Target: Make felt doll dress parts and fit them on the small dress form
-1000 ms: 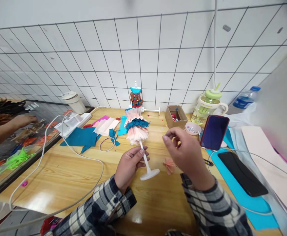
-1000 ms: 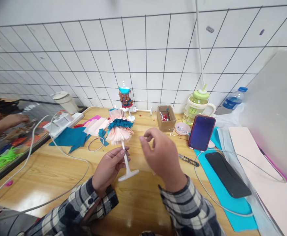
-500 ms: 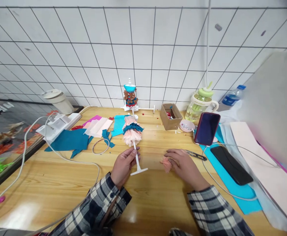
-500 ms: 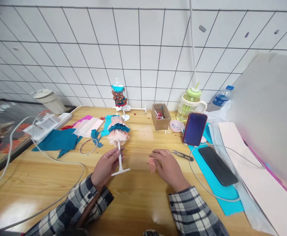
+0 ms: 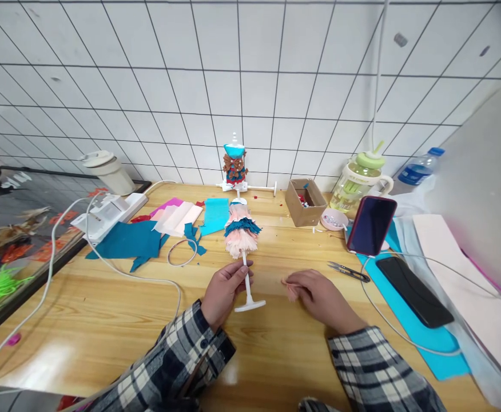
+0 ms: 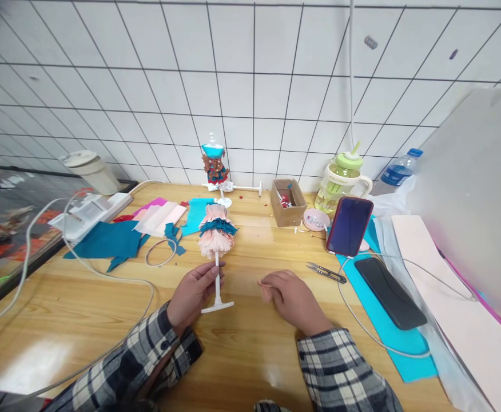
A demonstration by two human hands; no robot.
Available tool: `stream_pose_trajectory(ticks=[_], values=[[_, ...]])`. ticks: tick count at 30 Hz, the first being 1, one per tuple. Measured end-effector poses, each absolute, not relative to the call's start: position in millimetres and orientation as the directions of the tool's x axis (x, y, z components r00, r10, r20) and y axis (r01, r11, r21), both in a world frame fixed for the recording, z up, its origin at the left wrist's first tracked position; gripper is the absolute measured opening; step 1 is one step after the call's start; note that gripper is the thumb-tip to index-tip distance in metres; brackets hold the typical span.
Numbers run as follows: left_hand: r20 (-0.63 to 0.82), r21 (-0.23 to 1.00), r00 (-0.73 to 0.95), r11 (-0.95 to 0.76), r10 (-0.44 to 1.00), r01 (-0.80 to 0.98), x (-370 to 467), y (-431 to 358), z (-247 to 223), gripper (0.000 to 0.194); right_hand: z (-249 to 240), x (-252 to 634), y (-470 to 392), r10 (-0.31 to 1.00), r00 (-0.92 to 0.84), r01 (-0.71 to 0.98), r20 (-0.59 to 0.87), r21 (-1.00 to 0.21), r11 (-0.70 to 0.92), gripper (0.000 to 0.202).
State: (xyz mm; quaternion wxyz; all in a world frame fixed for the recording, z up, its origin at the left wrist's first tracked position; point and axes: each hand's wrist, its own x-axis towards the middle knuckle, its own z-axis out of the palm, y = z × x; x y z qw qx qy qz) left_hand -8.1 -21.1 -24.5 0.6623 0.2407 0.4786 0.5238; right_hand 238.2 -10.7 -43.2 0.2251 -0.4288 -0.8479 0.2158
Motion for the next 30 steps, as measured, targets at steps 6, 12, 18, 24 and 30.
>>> stream_pose_trajectory(ticks=[6, 12, 18, 24, 30], values=[[-0.382, 0.823, 0.021, 0.35, 0.924, -0.447, -5, -26, -21, 0.037, -38, 235, -13, 0.845, -0.482, 0.701, 0.234, -0.475, 0.532, 0.021], [-0.371, 0.844, 0.077, 0.371, 0.925, -0.387, -1, -29, -28, 0.039, 37, 205, -20, 0.805, -0.176, 0.639, 0.566, -0.556, 0.531, 0.012], [-0.362, 0.849, 0.091, 0.369, 0.928, -0.377, 0, -31, -31, 0.039, 72, 166, -18, 0.726, -0.314, 0.711, 0.612, -0.356, 0.607, 0.025], [-0.358, 0.831, 0.155, 0.39, 0.921, -0.398, 0, -32, -29, 0.04, 65, 152, -7, 0.777, -0.35, 0.751, 0.524, -0.339, 0.567, 0.02], [-0.381, 0.822, 0.157, 0.412, 0.911, -0.393, 1, -35, -24, 0.041, 62, 146, -1, 0.806, -0.309, 0.797, 0.504, -0.326, 0.509, 0.018]])
